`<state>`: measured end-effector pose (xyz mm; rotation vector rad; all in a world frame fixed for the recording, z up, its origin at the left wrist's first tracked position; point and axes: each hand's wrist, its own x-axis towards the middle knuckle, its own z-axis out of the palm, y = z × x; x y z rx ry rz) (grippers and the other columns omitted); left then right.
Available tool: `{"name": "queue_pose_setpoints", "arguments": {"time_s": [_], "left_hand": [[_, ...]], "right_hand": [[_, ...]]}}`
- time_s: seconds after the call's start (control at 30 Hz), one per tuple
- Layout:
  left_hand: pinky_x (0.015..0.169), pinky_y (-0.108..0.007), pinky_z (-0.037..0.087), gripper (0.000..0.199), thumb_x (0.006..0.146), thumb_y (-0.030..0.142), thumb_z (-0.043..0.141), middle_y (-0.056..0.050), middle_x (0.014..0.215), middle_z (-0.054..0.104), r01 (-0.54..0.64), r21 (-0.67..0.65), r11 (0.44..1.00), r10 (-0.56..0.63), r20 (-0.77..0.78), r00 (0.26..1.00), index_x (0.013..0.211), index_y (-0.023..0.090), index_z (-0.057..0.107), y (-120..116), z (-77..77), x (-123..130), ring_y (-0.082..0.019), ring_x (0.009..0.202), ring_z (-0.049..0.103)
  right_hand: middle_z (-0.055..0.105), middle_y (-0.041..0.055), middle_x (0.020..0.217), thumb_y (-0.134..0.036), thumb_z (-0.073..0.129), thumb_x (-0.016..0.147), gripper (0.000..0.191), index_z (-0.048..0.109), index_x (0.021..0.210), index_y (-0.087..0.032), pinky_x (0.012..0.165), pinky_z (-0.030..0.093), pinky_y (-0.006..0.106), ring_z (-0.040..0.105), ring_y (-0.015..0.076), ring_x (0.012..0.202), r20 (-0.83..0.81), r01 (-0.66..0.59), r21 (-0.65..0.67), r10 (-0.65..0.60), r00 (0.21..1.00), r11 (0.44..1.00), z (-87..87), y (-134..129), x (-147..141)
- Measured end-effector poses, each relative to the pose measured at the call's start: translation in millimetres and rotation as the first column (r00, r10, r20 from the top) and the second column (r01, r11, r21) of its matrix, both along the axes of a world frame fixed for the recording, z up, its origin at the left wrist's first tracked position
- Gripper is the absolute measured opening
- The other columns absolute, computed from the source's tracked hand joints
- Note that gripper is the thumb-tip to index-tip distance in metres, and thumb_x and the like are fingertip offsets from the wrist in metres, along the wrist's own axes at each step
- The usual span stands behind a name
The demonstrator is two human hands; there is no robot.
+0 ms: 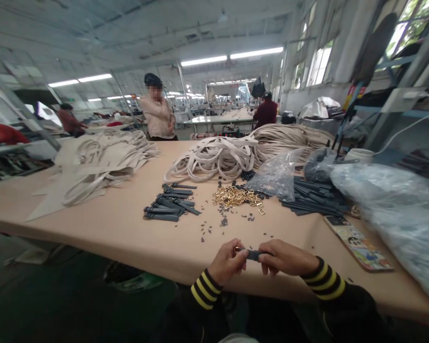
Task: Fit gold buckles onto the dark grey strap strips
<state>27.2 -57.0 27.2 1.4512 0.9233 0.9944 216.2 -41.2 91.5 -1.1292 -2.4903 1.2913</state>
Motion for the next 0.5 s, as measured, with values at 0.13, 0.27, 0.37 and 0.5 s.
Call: {"name": "queue_pose_setpoints", "arguments": {"time_s": [0.13,0.27,0.37,0.5], "left_hand": [[0.038,-0.015,0.032,0.027,0.077,0.04,0.048,0.002,0.053,0.056,-0.008,-0.046,0.999,0.005,-0.052,0.999,0.074,0.015,0.041,6,-4.7,0,-0.005,0.039,0.044],[0.038,-0.015,0.031,0.024,0.076,0.037,0.047,0.003,0.051,0.054,-0.027,-0.084,0.996,0.021,-0.077,0.997,0.073,0.014,0.042,9,-8.4,3,-0.004,0.038,0.042],[0.039,-0.015,0.03,0.02,0.076,0.033,0.047,0.005,0.047,0.049,-0.103,-0.032,0.994,0.098,-0.144,0.985,0.07,0.015,0.042,11,-11.1,6,-0.004,0.038,0.04],[0.039,-0.016,0.031,0.026,0.075,0.04,0.047,0.004,0.049,0.05,-0.076,-0.089,0.993,0.068,-0.097,0.993,0.073,0.015,0.042,13,-15.0,8,-0.005,0.039,0.041]], "right_hand": [[0.052,-0.0011,0.053,-0.025,0.034,0.085,0.028,0.05,0.065,-0.014,0.046,0.035,0.019,0.044,0.0072,0.043,-0.042,-0.072,0.048,0.074,0.996,0.996,-4.4,10,-4],[0.048,-0.0028,0.05,-0.024,0.039,0.083,0.024,0.052,0.066,-0.013,0.048,0.033,0.019,0.042,0.0072,0.046,-0.098,-0.088,0.082,0.096,0.991,0.993,-18.0,22,-4],[0.043,-0.0045,0.048,-0.029,0.039,0.083,0.026,0.054,0.07,-0.012,0.043,0.029,0.018,0.037,0.0062,0.042,-0.146,-0.061,-0.016,0.058,0.988,0.998,-30.8,30,-2],[0.039,-0.0062,0.046,-0.039,0.039,0.083,0.033,0.053,0.072,-0.011,0.039,0.023,0.018,0.031,0.0052,0.038,-0.254,-0.081,-0.175,0.034,0.966,0.981,-41.4,34,3]]}}
